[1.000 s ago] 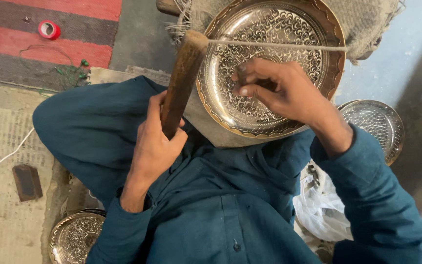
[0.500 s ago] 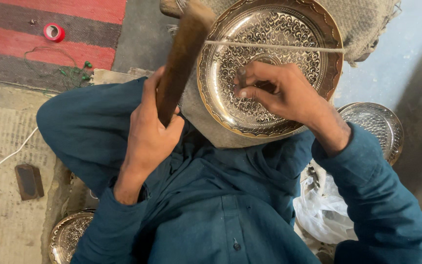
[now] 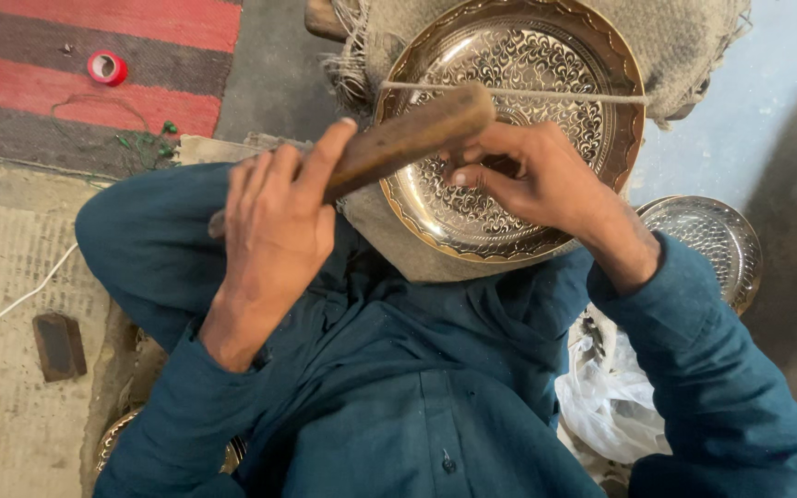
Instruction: The person sits cross-legged on the floor with an ornate brass plate resting on a cloth over their lap. They hold a chisel against the plate's engraved surface with one hand and strike it with a wooden mallet held in the other hand, repositioning the chisel repeatedly to work the decoration, and occasionally rotate the plate.
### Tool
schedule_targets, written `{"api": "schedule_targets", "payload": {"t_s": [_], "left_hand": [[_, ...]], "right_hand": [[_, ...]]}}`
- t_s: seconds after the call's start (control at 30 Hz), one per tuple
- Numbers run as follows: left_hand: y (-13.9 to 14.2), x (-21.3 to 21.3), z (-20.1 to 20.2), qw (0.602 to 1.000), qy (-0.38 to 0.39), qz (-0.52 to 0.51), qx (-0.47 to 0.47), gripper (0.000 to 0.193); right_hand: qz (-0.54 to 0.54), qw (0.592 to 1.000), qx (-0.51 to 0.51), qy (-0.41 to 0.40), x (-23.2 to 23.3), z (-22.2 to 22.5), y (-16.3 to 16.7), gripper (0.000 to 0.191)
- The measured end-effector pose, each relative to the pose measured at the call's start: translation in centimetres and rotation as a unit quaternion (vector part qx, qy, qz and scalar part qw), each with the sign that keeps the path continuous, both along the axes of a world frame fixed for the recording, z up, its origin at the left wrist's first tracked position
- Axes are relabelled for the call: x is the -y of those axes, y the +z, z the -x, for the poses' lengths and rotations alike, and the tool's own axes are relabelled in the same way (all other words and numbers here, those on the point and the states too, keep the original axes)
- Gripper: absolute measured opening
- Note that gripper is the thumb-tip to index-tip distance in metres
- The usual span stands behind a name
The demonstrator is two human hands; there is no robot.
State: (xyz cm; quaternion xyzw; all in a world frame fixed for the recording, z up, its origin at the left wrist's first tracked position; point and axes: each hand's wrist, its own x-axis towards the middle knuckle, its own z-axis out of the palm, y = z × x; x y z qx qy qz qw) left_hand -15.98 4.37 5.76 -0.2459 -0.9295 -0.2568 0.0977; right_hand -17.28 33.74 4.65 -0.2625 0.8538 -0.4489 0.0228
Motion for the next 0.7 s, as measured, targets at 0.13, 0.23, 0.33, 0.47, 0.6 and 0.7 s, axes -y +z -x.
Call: {"api": "schedule_targets", "payload": {"t_s": [0.13, 0.23, 0.33, 0.47, 0.6, 0.7], "left_hand": [[-0.2, 0.0, 0.4, 0.983, -0.047, -0.172, 0.040, 0.076], [-0.2, 0.1, 0.7, 0.997, 0.001, 0.066, -0.027, 0.080], [-0.2, 0.1, 0.6, 0.984, -0.027, -0.168, 0.059, 0.075], [-0.2, 0.2, 0.8, 0.999, -0.012, -0.004, -0.031, 0.078], [-0.1, 0.4, 1.1, 1.000, -0.017, 0.002, -0.016, 0.079], [-0.1, 0.6, 1.3, 0.996, -0.027, -0.081, 0.019, 0.078]], "right_hand": [[0.002, 1.000, 0.019, -0.005, 0.0, 0.0, 0.0, 0.018], [-0.005, 1.000, 0.017, -0.005, 0.0, 0.0, 0.0, 0.021], [0.012, 1.000, 0.023, 0.000, 0.0, 0.0, 0.0, 0.020], [0.000, 1.000, 0.011, 0.003, 0.0, 0.1, 0.2, 0.022], [-0.001, 1.000, 0.028, -0.012, 0.1, 0.1, 0.3, 0.023], [-0.019, 1.000, 0.020, -0.014, 0.2, 0.1, 0.3, 0.020]]}}
